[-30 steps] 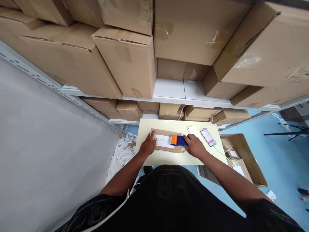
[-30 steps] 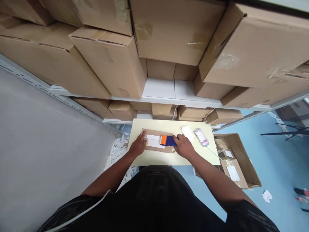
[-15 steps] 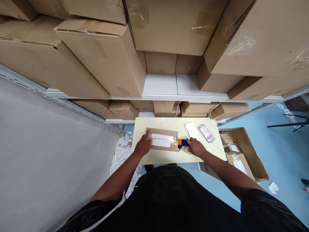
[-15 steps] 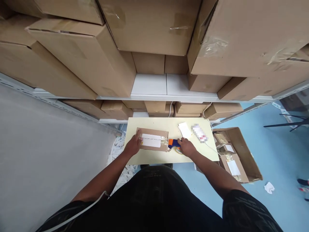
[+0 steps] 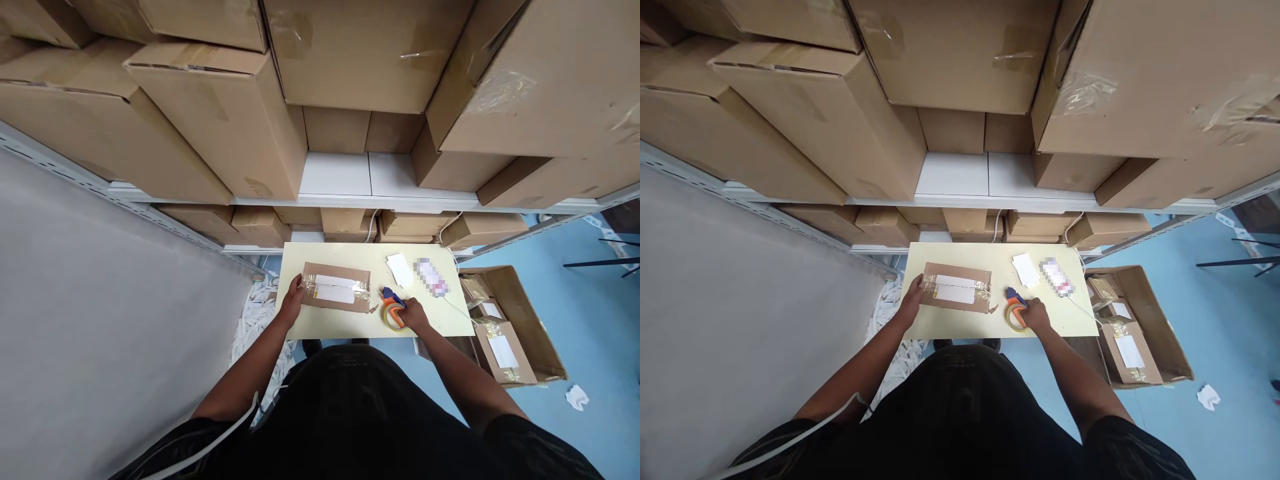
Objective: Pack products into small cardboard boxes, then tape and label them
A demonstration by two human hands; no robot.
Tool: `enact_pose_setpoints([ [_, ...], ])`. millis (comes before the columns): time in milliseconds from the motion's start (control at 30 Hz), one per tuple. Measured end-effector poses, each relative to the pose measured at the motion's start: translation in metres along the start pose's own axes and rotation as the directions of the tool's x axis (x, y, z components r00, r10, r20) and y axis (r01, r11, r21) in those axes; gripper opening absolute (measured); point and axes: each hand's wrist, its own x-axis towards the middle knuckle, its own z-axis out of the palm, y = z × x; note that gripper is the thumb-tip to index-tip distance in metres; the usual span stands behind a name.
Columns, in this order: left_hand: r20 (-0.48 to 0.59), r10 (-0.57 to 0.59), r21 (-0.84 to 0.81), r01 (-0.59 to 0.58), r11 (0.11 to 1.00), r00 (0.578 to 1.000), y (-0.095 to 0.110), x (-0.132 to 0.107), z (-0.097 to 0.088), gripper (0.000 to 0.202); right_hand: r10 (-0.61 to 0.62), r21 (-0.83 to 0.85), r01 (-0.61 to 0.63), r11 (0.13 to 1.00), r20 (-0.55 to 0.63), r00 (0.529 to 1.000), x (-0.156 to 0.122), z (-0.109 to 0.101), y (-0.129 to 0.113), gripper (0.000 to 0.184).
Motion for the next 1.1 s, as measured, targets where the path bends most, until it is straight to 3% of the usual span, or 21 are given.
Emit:
enact_pose_setpoints([
  [67, 0.108, -0.034, -0.261, 0.061, 0.963, 0.994, -0.009, -0.003, -0.007, 0.07, 0.025, 0.001, -0.025, 1.0, -0.085, 0.996, -0.003, 0.005, -0.009, 0.047],
  [133, 0.237, -0.034, -0.385, 0.126, 0.914, 0.971, -0.016, -0.008, -0.015, 0.074, -0.062, 0.042, 0.073, 0.996, -0.216, 0.974, -0.012, 0.012, -0.024, 0.061],
  [233, 0.331, -0.033, -0.26, 0.125, 0.958, 0.943, -0.019, -0.017, -0.022, 0.08, -0.359, 0.2, 0.414, 0.888, -0.261, 0.896, -0.035, 0.025, -0.057, 0.076],
  [300, 0.324, -0.007, -0.097, 0.041, 0.994, 0.946, -0.016, -0.025, -0.023, 0.08, -0.441, 0.362, 0.494, 0.791, -0.222, 0.869, -0.049, 0.029, -0.081, 0.073],
  [367, 0.279, 0.041, 0.065, -0.062, 0.996, 0.959, -0.009, -0.032, -0.022, 0.074, -0.368, 0.464, 0.44, 0.769, -0.241, 0.898, -0.058, 0.025, -0.104, 0.063],
  [467, 0.181, 0.11, 0.341, -0.167, 0.925, 0.977, 0.004, -0.038, -0.019, 0.062, -0.219, 0.459, 0.321, 0.828, -0.261, 0.94, -0.055, 0.006, -0.128, 0.058],
  [533, 0.134, 0.114, 0.518, -0.167, 0.839, 0.984, 0.012, -0.035, -0.016, 0.058, -0.143, 0.415, 0.205, 0.886, -0.176, 0.974, -0.044, -0.007, -0.14, 0.061],
  [633, 0.101, 0.011, 0.675, -0.076, 0.734, 0.995, 0.018, -0.022, -0.009, 0.06, -0.049, 0.356, 0.046, 0.933, 0.001, 0.999, -0.025, -0.013, -0.152, 0.063],
  [733, 0.052, -0.065, 0.74, 0.006, 0.673, 0.997, 0.018, -0.008, -0.003, 0.06, -0.086, 0.379, 0.066, 0.923, 0.036, 0.996, -0.015, -0.008, -0.143, 0.052],
  [800, 0.026, -0.067, 0.753, 0.024, 0.657, 0.997, 0.018, -0.004, 0.0, 0.058, -0.108, 0.38, 0.113, 0.918, -0.036, 0.994, -0.017, -0.004, -0.12, 0.042],
  [867, -0.012, 0.005, 0.752, 0.005, 0.659, 1.0, 0.021, -0.009, 0.0, 0.054, -0.041, 0.264, 0.086, 0.961, -0.171, 0.985, -0.022, -0.002, -0.087, 0.036],
  [933, -0.052, 0.17, 0.743, -0.076, 0.665, 0.984, 0.028, -0.021, 0.0, 0.051, 0.042, 0.077, -0.021, 0.997, -0.278, 0.96, -0.025, -0.001, -0.052, 0.04],
  [1000, -0.01, 0.311, 0.721, -0.209, 0.661, 0.95, 0.038, -0.039, 0.003, 0.043, 0.084, -0.031, -0.094, 0.995, -0.23, 0.969, -0.021, 0.001, -0.024, 0.048],
  [1100, 0.208, 0.287, 0.633, -0.353, 0.689, 0.935, 0.056, -0.071, 0.025, 0.029, 0.058, -0.009, -0.059, 0.998, -0.039, 0.998, -0.009, 0.006, -0.004, 0.036],
])
